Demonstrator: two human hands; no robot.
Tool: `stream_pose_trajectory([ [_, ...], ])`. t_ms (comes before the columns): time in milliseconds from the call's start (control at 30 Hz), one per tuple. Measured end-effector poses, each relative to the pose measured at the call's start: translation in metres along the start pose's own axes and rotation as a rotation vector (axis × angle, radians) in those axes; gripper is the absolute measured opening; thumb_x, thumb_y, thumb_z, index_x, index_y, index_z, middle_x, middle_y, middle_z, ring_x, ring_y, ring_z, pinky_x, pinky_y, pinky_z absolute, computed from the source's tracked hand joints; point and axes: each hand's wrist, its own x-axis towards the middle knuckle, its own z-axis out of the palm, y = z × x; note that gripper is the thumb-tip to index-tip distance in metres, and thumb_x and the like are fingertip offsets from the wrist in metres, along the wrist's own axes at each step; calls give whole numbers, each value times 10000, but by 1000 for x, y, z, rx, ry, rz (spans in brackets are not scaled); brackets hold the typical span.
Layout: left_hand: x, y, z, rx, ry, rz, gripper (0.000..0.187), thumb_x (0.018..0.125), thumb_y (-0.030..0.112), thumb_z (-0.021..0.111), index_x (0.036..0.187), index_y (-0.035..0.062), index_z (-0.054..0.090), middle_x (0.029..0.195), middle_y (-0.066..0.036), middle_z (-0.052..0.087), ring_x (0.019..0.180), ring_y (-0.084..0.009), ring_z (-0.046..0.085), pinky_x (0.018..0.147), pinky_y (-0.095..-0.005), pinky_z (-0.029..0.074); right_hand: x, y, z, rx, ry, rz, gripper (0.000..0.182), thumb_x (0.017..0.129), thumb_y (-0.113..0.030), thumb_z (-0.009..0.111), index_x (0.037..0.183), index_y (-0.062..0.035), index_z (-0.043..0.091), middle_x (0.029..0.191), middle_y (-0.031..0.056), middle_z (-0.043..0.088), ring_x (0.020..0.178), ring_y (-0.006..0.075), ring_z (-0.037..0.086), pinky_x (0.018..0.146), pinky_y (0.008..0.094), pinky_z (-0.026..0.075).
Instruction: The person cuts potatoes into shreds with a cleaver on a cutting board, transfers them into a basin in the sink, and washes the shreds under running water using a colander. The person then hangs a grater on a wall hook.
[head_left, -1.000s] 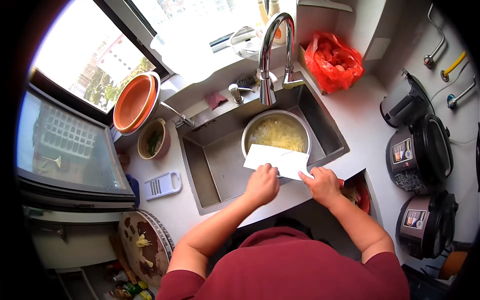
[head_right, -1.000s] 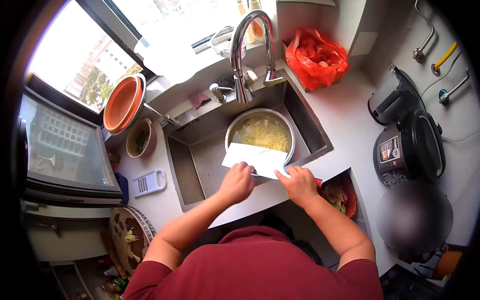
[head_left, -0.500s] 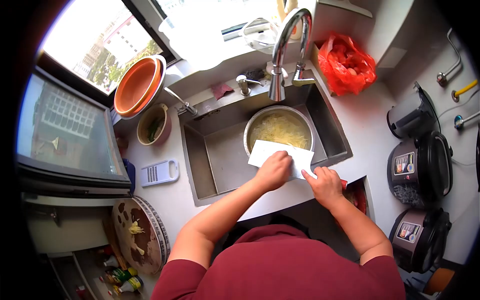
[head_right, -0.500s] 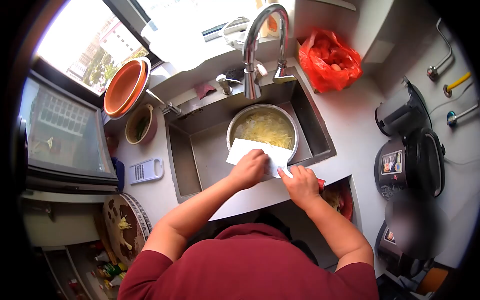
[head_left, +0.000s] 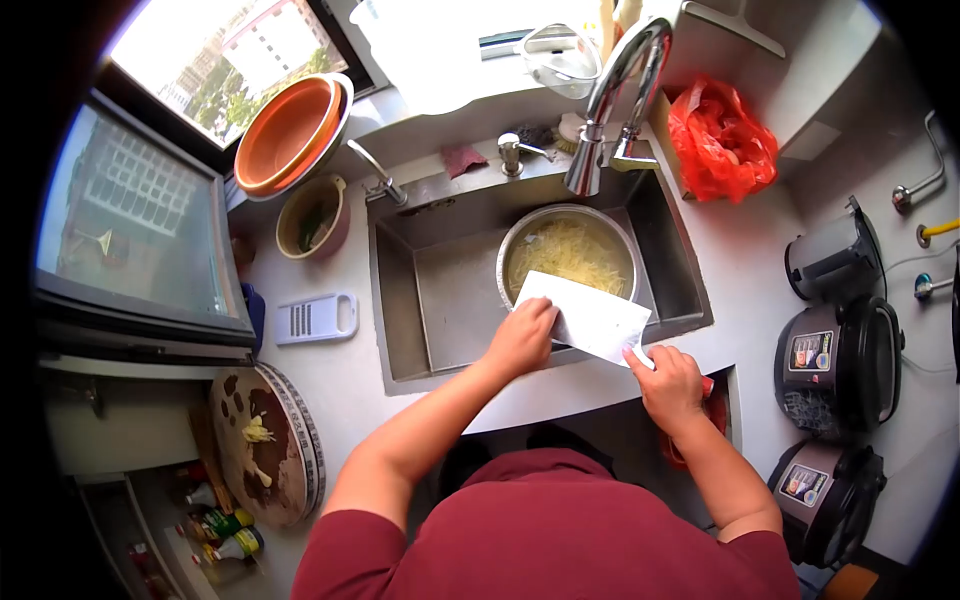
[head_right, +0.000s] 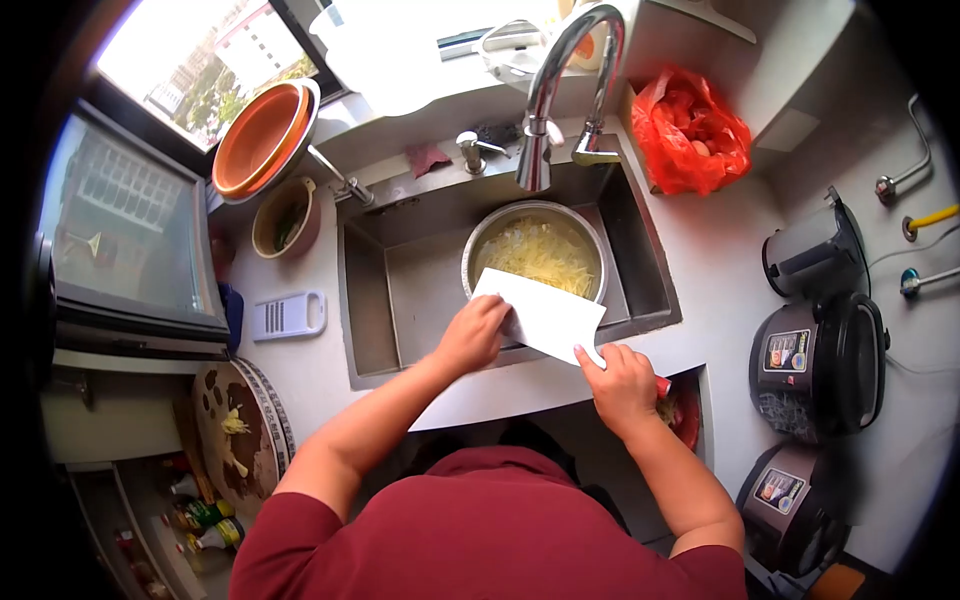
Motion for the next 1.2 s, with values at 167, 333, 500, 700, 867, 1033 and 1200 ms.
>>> stream_pose_trajectory([
  [167, 70, -93, 26, -22, 118, -304, 352, 756, 1, 461, 1082, -37, 588, 1180, -199, 560, 1083, -364, 537, 955, -392, 434, -5, 0, 2, -24, -38, -12, 372, 724, -65, 614, 1071, -181, 680, 804, 31, 541, 768, 206, 553, 641, 341, 418],
  [333, 0, -48, -30, -176, 347, -36, 291, 726, -32, 593, 1005, 47, 623, 971, -145, 591, 928, -298, 584, 807, -363, 494, -6, -9, 5, 43, -103, 71, 375, 690, -101, 706, 1057, -176, 679, 797, 49, 539, 756, 241, 553, 653, 376, 437],
  [500, -144, -2, -75, -247, 530, -310, 101, 767, 56, 673, 841, 76, 607, 739, -81, 532, 641, -227, 555, 577, -336, 453, 9, -35, 13, 280, -111, 65, 363, 768, -63, 640, 1123, -134, 651, 760, 99, 592, 669, 289, 583, 617, 385, 467],
  [700, -352, -28, -129, 360, 869, -579, 221, 761, -6, 609, 970, 67, 615, 955, -132, 587, 871, -314, 596, 750, -378, 506, 55, -120, 32, 428, -143, -220, 223, 781, -46, 583, 999, -36, 632, 763, 136, 625, 632, 294, 604, 590, 373, 484],
  [867, -544, -61, -212, 573, 888, -956, 263, 778, -20, 577, 1026, 67, 603, 1061, -113, 556, 935, -315, 578, 778, -395, 488, 91, -274, 22, 479, -161, -527, 163, 779, -44, 592, 939, -48, 624, 749, 140, 619, 652, 320, 613, 579, 393, 483],
  [1033, -621, -110, -245, 541, 616, -794, 254, 786, 7, 573, 1032, 55, 615, 1103, -102, 571, 1016, -280, 572, 832, -359, 495, 102, -430, 30, 535, -356, -570, 162, 798, -104, 620, 956, -67, 619, 790, 136, 639, 684, 330, 621, 602, 411, 491],
  [1200, -615, -127, -265, 493, 474, -604, 193, 794, 62, 534, 954, 66, 642, 1043, -75, 610, 986, -253, 589, 831, -338, 505, 116, -530, 29, 426, -439, -644, 141, 836, -176, 593, 943, -86, 616, 758, 112, 632, 664, 322, 612, 592, 421, 486],
])
